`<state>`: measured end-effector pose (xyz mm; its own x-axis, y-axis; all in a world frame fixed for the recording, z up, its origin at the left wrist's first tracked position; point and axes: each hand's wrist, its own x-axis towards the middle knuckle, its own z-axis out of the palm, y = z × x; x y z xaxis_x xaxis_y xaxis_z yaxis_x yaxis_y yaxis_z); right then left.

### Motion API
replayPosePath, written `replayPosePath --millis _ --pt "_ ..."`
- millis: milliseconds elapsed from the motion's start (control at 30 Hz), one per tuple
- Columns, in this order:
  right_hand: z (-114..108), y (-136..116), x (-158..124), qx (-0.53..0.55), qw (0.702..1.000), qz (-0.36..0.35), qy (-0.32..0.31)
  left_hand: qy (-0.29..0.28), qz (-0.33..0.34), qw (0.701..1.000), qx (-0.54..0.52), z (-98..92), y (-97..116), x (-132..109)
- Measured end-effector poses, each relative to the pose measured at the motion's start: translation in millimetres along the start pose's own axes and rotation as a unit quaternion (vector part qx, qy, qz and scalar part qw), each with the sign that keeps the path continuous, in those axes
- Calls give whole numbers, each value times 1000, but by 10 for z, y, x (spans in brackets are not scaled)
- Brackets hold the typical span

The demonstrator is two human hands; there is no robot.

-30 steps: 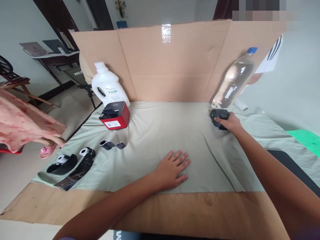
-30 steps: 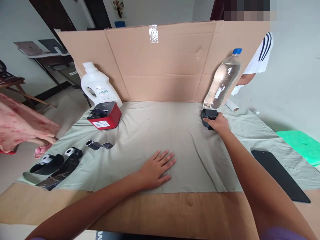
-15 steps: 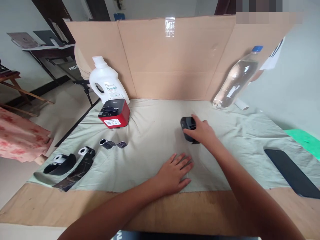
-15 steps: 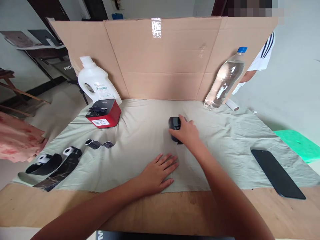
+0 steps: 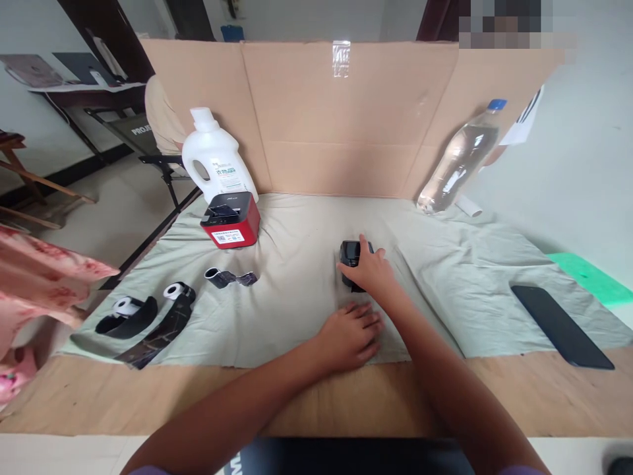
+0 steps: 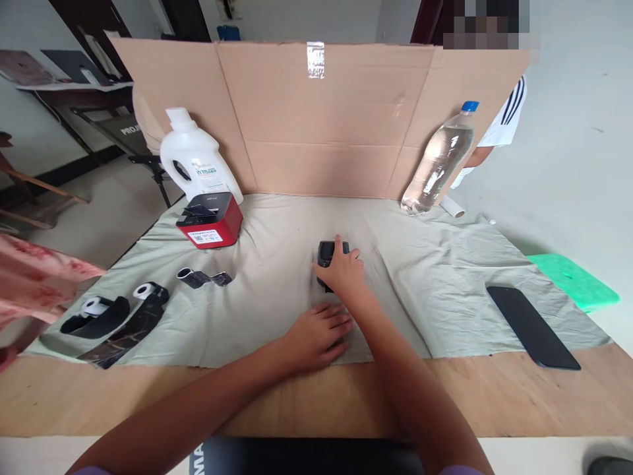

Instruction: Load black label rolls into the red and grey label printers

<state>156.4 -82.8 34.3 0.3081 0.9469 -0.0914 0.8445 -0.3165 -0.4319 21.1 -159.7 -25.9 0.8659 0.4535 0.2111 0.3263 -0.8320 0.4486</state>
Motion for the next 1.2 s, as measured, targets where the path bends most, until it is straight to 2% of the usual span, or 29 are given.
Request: replayPosePath --millis 67,133,233,267,333,400,467,567,800,1200 --pt "-58 141 65 26 999 -17 -16 31 -19 999 -23 -161 -12 -5" --pt "-88 332 164 69 996 -55 -17 97 -93 989 -58 -372 -104 45" --pt "-17 626 308 147 982 -121 11 197 -255 934 -153 -656 -437 263" --pt "33 702 340 172 976 -135 24 197 -307 911 -192 -715 -584 362" --pt "143 807 368 205 967 -146 48 148 -397 861 -282 -768 -871 561" --pt "234 850 359 212 964 -147 65 101 -442 815 -360 -759 -1091 711" --pt "286 856 336 205 966 -140 72 85 -448 789 -412 -731 -1216 786" --pt "303 845 316 189 971 -131 71 86 -435 775 -450 -716 -1266 784" --pt "321 869 344 165 976 -120 75 72 -434 772 -459 -746 -1253 740" --pt "276 810 279 164 975 -122 83 87 -450 777 -432 -682 -1246 770"
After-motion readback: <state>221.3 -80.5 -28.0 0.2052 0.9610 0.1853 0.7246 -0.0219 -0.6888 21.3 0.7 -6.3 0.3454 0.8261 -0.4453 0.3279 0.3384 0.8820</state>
